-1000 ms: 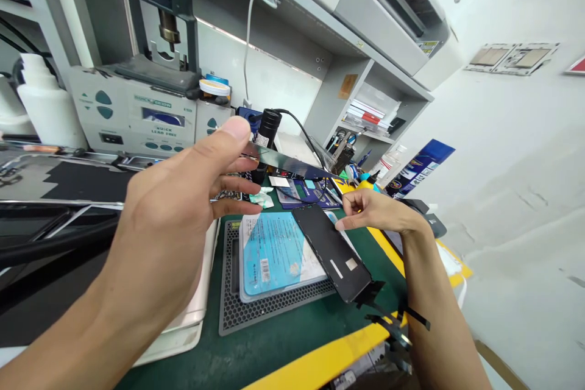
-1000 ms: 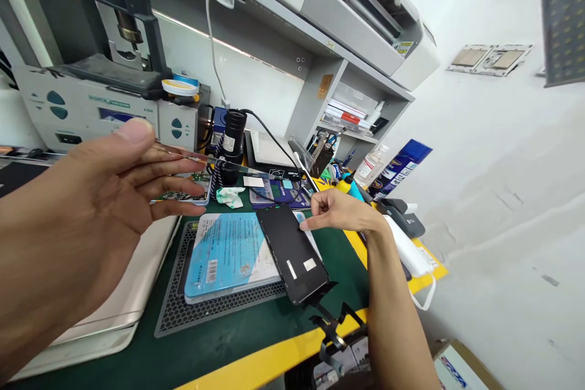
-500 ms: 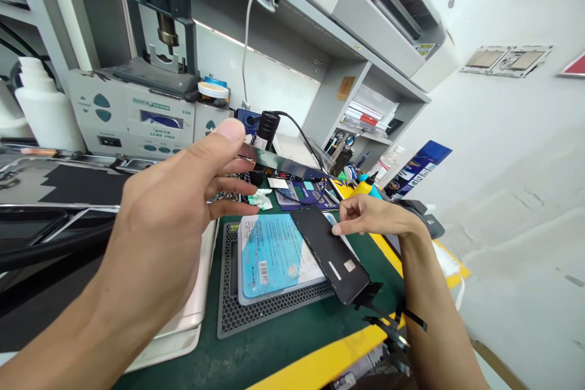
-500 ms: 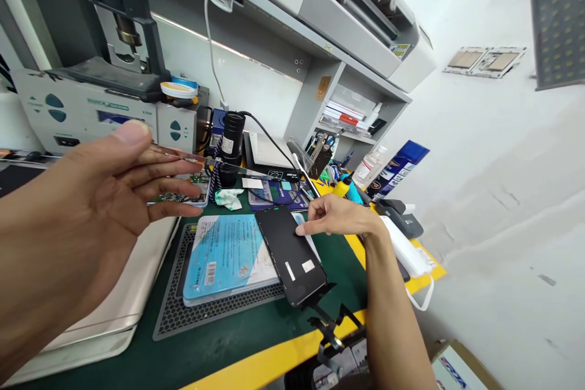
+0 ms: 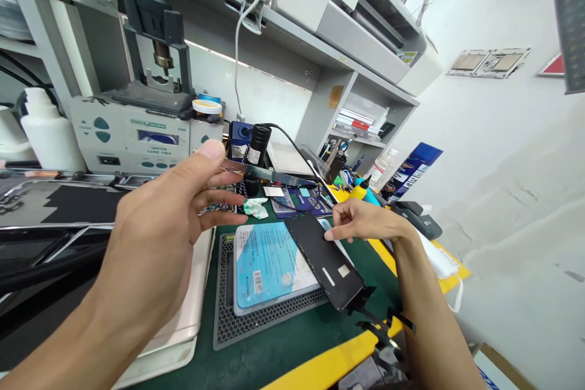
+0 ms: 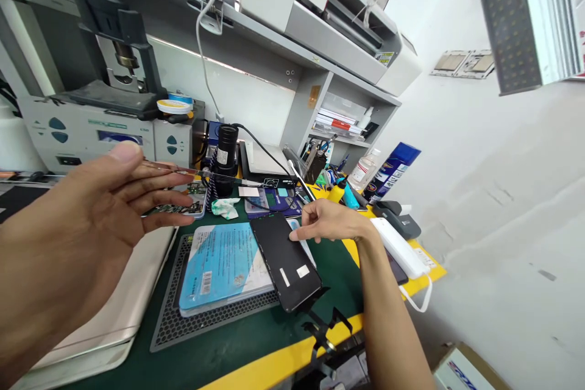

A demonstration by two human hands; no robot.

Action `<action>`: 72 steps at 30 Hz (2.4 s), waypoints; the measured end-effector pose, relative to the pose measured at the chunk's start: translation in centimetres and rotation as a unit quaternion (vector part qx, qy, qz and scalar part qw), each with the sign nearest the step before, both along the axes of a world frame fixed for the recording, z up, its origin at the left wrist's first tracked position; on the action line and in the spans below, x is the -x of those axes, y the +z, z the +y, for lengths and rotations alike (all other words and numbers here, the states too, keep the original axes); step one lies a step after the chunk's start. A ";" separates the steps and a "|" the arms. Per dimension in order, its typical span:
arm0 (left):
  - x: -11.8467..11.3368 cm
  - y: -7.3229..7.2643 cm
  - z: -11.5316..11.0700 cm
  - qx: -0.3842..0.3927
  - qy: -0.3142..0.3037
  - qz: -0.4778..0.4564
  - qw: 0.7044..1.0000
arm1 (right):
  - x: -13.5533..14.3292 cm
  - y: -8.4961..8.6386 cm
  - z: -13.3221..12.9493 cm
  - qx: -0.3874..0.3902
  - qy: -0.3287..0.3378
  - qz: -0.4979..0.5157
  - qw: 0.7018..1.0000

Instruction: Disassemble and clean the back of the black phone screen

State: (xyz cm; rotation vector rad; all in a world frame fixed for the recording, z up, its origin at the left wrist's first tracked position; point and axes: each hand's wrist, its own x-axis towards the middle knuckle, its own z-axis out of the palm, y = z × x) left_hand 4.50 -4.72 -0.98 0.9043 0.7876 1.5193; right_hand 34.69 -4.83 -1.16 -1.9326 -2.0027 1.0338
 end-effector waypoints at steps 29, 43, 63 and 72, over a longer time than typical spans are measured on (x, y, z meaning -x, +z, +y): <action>-0.1 0.1 -0.1 -0.006 0.000 -0.002 1.000 | 0.2 0.1 -0.1 0.000 -0.007 -0.010 1.000; 0.0 0.0 -0.1 -0.008 -0.002 -0.004 1.000 | 0.1 0.0 0.0 -0.003 -0.004 -0.009 1.000; 0.1 0.0 -0.1 -0.013 0.002 0.010 1.000 | 0.3 0.0 0.1 -0.004 0.003 0.069 0.998; 0.2 0.1 0.0 -0.003 0.003 0.012 1.000 | -0.2 -0.5 0.6 -0.011 -0.019 0.123 0.992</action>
